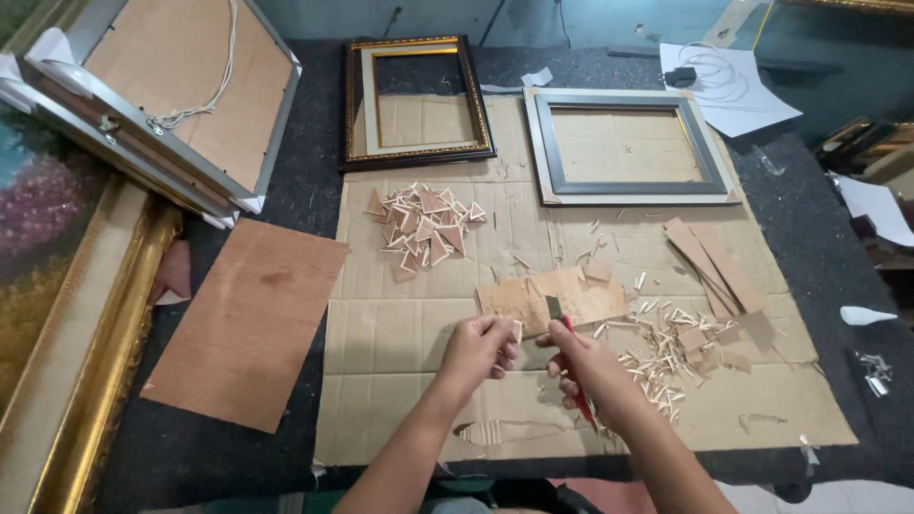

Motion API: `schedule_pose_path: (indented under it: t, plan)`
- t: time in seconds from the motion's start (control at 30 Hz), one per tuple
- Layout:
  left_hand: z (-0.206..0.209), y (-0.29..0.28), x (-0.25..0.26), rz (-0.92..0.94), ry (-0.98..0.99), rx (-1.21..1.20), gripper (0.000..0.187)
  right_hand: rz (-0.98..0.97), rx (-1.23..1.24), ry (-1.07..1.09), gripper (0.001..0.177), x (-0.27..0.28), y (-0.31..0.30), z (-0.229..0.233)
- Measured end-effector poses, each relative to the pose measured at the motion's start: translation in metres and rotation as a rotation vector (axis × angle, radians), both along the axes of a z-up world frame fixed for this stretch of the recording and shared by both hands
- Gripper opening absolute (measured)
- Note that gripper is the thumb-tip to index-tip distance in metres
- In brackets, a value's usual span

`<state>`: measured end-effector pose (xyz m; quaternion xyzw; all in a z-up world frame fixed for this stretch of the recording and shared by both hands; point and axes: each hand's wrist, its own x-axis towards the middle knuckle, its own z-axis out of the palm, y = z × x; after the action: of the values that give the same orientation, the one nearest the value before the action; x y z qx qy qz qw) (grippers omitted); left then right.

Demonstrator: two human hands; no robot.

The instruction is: Cut small pieces from a thin wood board using a utility knife

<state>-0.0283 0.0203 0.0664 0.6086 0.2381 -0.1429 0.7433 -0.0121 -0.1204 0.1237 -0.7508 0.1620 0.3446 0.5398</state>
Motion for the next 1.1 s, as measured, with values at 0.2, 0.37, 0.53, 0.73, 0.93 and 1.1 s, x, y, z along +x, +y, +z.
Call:
schedule_pose_path:
  t: [0.2,0.37,0.53,0.73,0.93,1.1]
  plan:
    - [0.014,0.012,-0.016,-0.155,-0.114,0.071,0.023,0.011,-0.028,-0.221,0.018,-0.01,0.026,0.001]
    - [0.02,0.029,-0.024,-0.226,-0.155,0.173,0.02,-0.113,0.164,-0.17,0.02,-0.014,0.024,-0.021]
    - [-0.01,0.041,-0.018,-0.155,-0.251,0.153,0.02,-0.194,-0.129,-0.237,0.021,-0.018,0.015,-0.028]
    - [-0.013,0.05,-0.005,0.081,-0.168,-0.032,0.02,-0.39,-0.229,-0.266,0.03,-0.031,-0.011,-0.031]
    - [0.026,0.069,0.033,0.345,-0.157,-0.069,0.025,-0.56,-0.076,-0.266,0.033,-0.043,-0.024,-0.032]
    - [0.025,0.081,0.051,0.295,0.054,-0.072,0.032,-0.543,-0.209,-0.247,0.039,-0.045,-0.034,-0.03]
